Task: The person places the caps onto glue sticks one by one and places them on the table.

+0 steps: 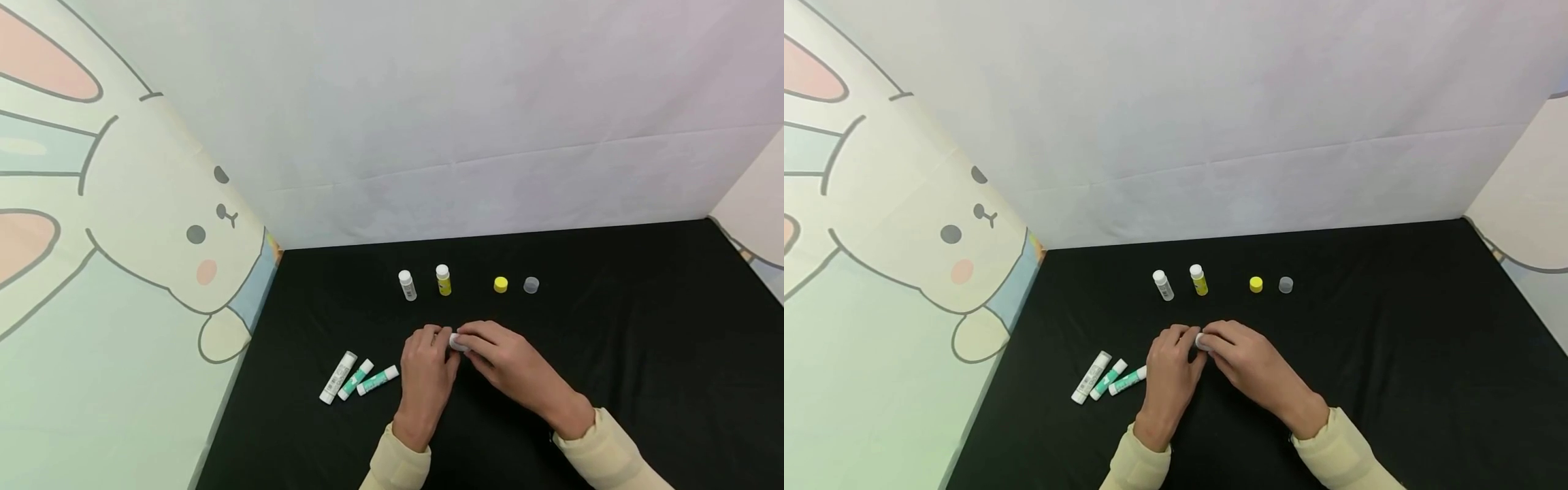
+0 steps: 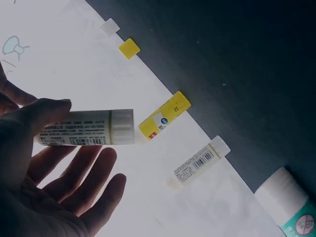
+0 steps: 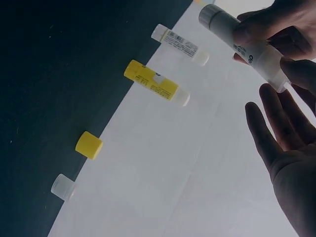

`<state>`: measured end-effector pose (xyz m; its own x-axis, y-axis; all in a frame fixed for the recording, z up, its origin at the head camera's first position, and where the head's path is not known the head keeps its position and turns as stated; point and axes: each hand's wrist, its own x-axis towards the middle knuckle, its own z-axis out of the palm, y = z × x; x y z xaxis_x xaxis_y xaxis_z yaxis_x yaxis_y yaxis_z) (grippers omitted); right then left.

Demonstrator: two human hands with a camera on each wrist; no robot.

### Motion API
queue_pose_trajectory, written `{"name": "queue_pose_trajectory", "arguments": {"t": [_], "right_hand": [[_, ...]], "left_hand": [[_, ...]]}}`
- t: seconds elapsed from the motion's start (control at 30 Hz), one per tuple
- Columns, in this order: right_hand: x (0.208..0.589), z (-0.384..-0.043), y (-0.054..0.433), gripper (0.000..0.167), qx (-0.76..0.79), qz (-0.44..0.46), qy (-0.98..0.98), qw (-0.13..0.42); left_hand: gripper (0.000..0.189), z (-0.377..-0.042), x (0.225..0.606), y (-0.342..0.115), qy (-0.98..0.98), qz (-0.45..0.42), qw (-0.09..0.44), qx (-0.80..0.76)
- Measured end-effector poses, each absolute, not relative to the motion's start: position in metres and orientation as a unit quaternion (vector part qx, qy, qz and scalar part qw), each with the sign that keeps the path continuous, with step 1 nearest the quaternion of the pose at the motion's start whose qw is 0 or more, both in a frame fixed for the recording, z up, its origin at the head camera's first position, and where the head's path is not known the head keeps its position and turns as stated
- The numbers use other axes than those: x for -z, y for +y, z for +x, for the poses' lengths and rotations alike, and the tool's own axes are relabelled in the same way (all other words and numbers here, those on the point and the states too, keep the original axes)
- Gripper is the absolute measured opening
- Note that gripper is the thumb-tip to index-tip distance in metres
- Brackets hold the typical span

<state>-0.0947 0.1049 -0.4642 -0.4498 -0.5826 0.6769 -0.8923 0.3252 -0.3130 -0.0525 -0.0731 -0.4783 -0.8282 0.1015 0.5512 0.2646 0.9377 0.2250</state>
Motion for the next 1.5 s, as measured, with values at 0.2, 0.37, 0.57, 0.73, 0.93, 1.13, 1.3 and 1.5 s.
{"name": "queue_pose_trajectory", "arguments": {"t": [0.2,0.37,0.57,0.73,0.93,1.13,1.3,1.5], "right_hand": [[0.468,-0.094,0.105,0.054,-0.331,0.478,-0.785,0.214],[0.471,-0.093,0.105,0.024,-0.334,0.477,-0.787,0.204],[0.474,-0.091,0.104,0.045,-0.339,0.474,-0.784,0.213],[0.475,-0.091,0.103,0.045,-0.333,0.476,-0.783,0.222],[0.473,-0.091,0.103,0.047,-0.327,0.480,-0.786,0.212],[0.475,-0.092,0.102,0.046,-0.329,0.485,-0.778,0.226],[0.474,-0.091,0.102,0.046,-0.329,0.484,-0.779,0.225],[0.475,-0.091,0.104,0.046,-0.336,0.482,-0.778,0.223]], "left_hand": [[0.027,-0.051,0.480,-0.075,-0.942,-0.106,0.282,0.151],[0.029,-0.050,0.480,-0.077,-0.941,-0.113,0.277,0.158],[0.029,-0.048,0.482,-0.080,-0.940,-0.122,0.275,0.163],[0.029,-0.048,0.481,-0.082,-0.941,-0.123,0.273,0.159],[0.027,-0.048,0.480,-0.083,-0.945,-0.122,0.266,0.148],[0.027,-0.048,0.480,-0.085,-0.944,-0.128,0.275,0.130],[0.026,-0.048,0.480,-0.086,-0.941,-0.133,0.281,0.133],[0.025,-0.047,0.479,-0.086,-0.940,-0.143,0.282,0.124]]}}
